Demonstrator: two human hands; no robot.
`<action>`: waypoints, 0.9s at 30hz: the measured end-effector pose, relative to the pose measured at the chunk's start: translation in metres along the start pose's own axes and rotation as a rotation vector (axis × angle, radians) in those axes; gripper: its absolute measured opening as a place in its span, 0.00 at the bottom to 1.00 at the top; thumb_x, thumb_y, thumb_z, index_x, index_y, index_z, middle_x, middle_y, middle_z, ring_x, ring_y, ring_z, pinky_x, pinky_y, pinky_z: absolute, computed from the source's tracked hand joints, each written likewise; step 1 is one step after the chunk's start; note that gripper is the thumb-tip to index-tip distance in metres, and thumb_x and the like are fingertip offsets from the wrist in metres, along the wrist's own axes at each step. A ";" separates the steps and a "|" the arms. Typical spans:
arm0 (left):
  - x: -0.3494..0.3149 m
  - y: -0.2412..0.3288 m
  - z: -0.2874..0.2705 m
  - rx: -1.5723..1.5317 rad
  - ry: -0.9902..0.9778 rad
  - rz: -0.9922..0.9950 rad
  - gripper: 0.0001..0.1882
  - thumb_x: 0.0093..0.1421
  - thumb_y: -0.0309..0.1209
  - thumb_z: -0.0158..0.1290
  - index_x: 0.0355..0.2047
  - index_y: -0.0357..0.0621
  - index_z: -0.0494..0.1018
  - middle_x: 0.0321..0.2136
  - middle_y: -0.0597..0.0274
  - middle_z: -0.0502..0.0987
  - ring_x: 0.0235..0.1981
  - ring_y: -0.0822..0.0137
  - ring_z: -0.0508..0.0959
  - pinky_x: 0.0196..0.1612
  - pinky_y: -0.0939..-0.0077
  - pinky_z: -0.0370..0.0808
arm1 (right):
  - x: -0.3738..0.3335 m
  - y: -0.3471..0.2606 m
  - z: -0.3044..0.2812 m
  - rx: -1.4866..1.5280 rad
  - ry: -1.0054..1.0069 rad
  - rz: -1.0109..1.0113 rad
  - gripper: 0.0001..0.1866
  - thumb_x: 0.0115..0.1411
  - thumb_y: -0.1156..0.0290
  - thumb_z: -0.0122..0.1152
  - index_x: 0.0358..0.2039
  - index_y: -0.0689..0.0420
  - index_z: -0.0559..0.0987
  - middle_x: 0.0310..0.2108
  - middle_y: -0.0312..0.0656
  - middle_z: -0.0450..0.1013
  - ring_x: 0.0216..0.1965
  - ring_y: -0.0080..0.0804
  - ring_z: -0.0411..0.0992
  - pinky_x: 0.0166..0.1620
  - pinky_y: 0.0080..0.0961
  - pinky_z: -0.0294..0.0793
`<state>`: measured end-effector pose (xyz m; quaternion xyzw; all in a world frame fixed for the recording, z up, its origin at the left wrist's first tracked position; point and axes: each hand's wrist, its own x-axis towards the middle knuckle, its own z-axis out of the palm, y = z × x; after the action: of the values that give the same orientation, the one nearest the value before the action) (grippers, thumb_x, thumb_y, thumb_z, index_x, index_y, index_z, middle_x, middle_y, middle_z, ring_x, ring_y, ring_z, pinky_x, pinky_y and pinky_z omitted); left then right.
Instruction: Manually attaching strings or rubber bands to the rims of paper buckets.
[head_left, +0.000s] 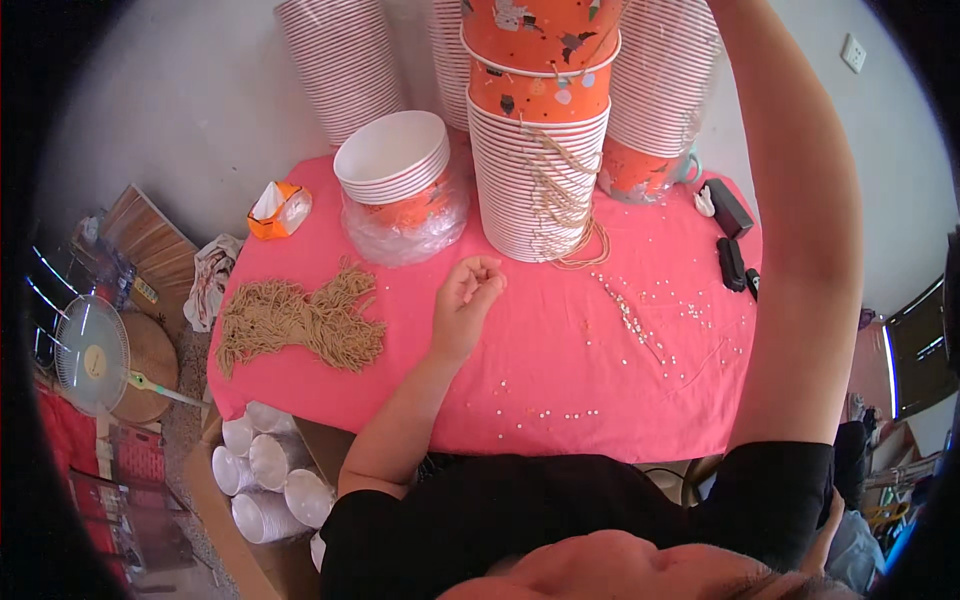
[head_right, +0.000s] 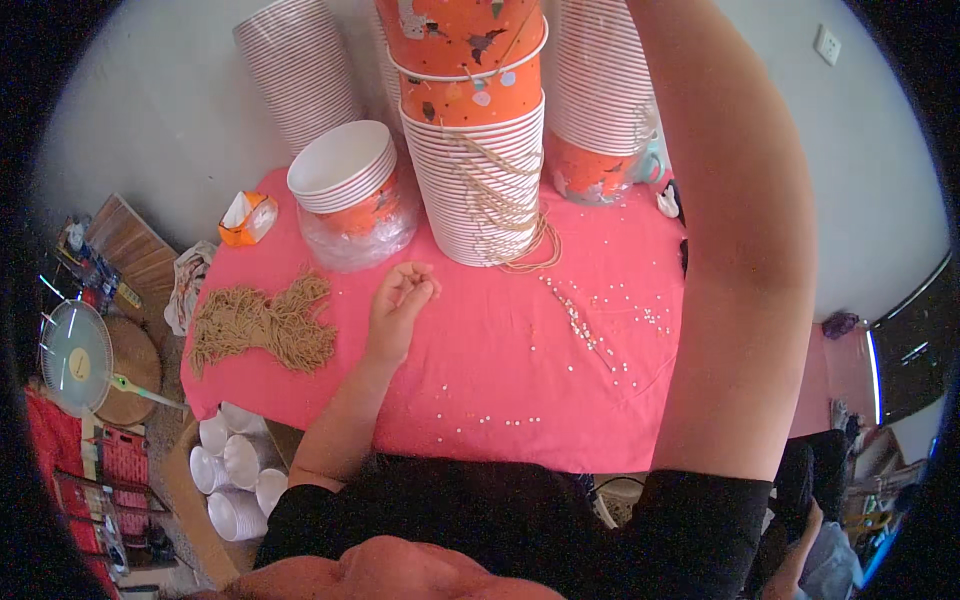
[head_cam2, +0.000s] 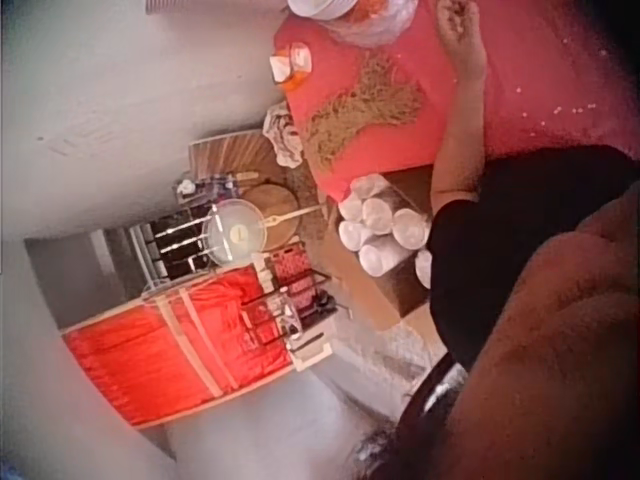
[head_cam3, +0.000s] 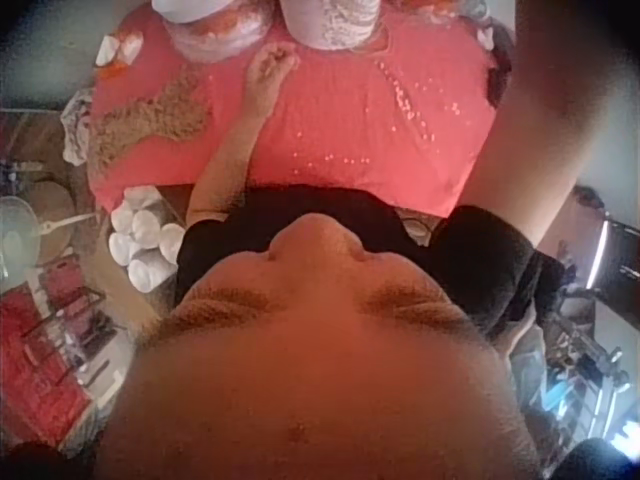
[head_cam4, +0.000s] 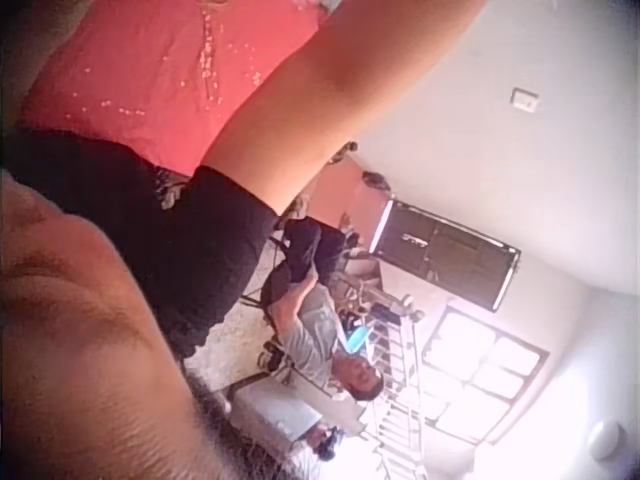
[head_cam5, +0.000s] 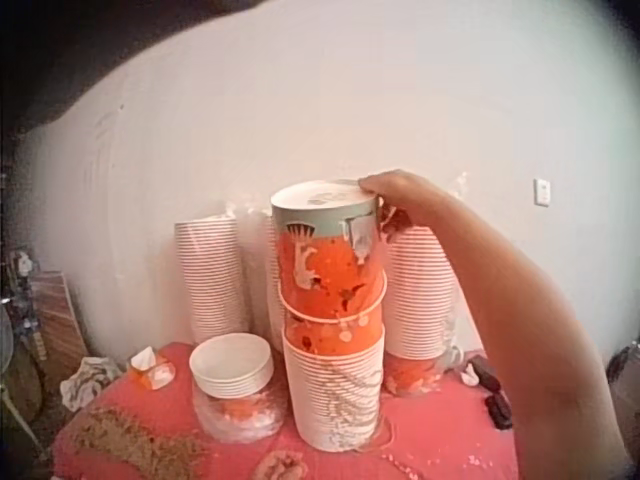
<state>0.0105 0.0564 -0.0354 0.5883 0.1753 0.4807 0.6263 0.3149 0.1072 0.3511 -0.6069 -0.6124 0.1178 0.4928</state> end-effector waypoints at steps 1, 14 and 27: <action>0.002 -0.001 0.002 -0.002 -0.003 0.003 0.10 0.62 0.21 0.50 0.44 0.38 0.69 0.34 0.67 0.72 0.37 0.78 0.72 0.42 0.84 0.69 | 0.011 0.008 -0.024 0.169 -0.371 0.025 0.24 0.63 0.53 0.48 0.35 0.64 0.78 0.24 0.54 0.74 0.19 0.39 0.73 0.23 0.34 0.77; -0.004 0.003 0.001 0.013 0.005 -0.020 0.09 0.62 0.21 0.50 0.44 0.37 0.69 0.36 0.67 0.73 0.38 0.78 0.72 0.44 0.83 0.70 | -0.017 0.025 0.042 -0.294 -0.144 0.389 0.20 0.56 0.65 0.42 0.24 0.69 0.78 0.18 0.55 0.72 0.16 0.43 0.75 0.22 0.40 0.79; -0.004 -0.008 0.000 0.139 0.017 -0.032 0.07 0.61 0.24 0.52 0.40 0.39 0.72 0.33 0.72 0.73 0.35 0.82 0.71 0.39 0.85 0.68 | -0.080 0.016 0.103 0.239 0.431 -0.883 0.25 0.62 0.51 0.49 0.45 0.63 0.75 0.38 0.45 0.73 0.35 0.39 0.74 0.42 0.38 0.74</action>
<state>0.0121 0.0546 -0.0439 0.6234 0.2231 0.4621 0.5899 0.2302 0.0891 0.2520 -0.2397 -0.6772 -0.1607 0.6769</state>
